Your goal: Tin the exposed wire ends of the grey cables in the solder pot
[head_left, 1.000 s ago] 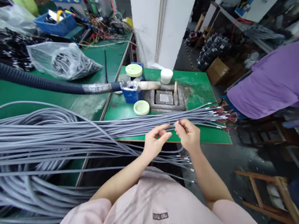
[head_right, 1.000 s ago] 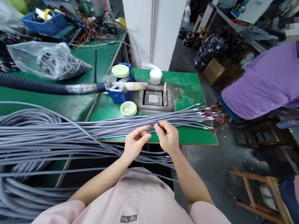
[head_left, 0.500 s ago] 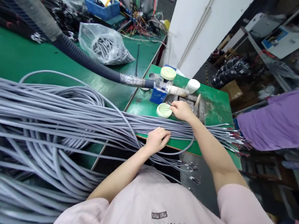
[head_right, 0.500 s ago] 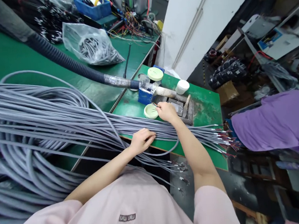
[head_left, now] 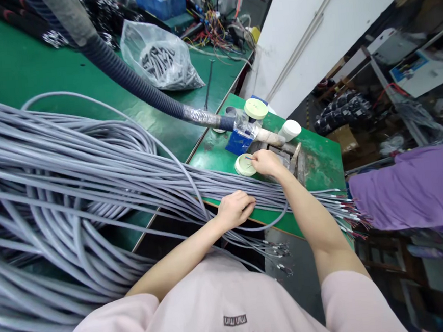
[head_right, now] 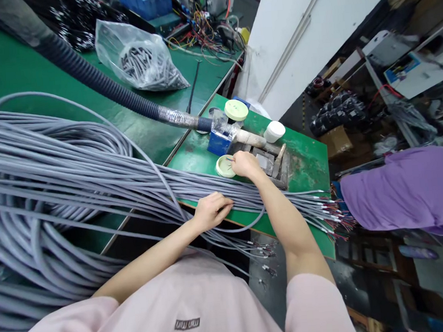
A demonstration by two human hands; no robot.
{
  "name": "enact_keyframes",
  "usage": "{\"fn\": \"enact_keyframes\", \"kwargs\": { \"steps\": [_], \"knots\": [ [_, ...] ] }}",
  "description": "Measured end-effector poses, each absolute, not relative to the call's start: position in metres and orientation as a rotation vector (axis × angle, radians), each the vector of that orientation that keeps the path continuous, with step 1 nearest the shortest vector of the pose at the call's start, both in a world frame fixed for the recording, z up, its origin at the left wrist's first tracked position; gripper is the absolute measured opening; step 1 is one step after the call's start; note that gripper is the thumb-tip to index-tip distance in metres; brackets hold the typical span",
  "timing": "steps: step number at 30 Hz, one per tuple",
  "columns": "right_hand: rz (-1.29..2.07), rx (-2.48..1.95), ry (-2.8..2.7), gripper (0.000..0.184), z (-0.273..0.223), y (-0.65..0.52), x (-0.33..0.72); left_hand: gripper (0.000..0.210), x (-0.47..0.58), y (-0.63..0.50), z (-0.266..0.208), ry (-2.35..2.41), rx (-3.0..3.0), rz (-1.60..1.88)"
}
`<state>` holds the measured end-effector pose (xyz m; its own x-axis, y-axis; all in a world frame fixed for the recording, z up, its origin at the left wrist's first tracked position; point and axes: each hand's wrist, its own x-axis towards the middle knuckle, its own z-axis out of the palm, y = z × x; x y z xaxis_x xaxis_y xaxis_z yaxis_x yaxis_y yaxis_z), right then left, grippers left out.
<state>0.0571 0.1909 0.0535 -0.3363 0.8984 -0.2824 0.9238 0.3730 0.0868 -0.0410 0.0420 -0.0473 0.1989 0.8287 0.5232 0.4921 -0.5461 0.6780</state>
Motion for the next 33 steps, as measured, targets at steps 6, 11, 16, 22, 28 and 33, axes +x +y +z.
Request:
{"fn": "enact_keyframes", "kwargs": {
  "steps": [6, 11, 16, 22, 28, 33],
  "knots": [
    [-0.205, 1.681, 2.490, 0.025, 0.062, 0.194, 0.075, 0.023, -0.042, 0.042, -0.047, 1.254, 2.158, 1.273],
    [-0.538, 1.989, 2.563, 0.025, 0.065, 0.208, 0.134, 0.022, -0.042, 0.042, -0.046, 1.275, 2.196, 1.268],
    [-0.730, 2.342, 2.320, 0.023, 0.046, 0.225, 0.180, 0.018, -0.041, 0.042, -0.045, 1.271, 2.222, 1.319],
    [-0.683, 2.419, 2.185, 0.018, 0.027, 0.243, 0.188, 0.016, -0.040, 0.043, -0.046, 1.276, 2.237, 1.359],
    [-0.590, 2.401, 2.090, 0.017, 0.018, 0.260, 0.188, 0.015, -0.040, 0.043, -0.047, 1.277, 2.253, 1.349],
    [-0.543, 2.365, 2.056, 0.019, 0.014, 0.266, 0.189, 0.015, -0.039, 0.044, -0.049, 1.274, 2.258, 1.349]
  ]
}}
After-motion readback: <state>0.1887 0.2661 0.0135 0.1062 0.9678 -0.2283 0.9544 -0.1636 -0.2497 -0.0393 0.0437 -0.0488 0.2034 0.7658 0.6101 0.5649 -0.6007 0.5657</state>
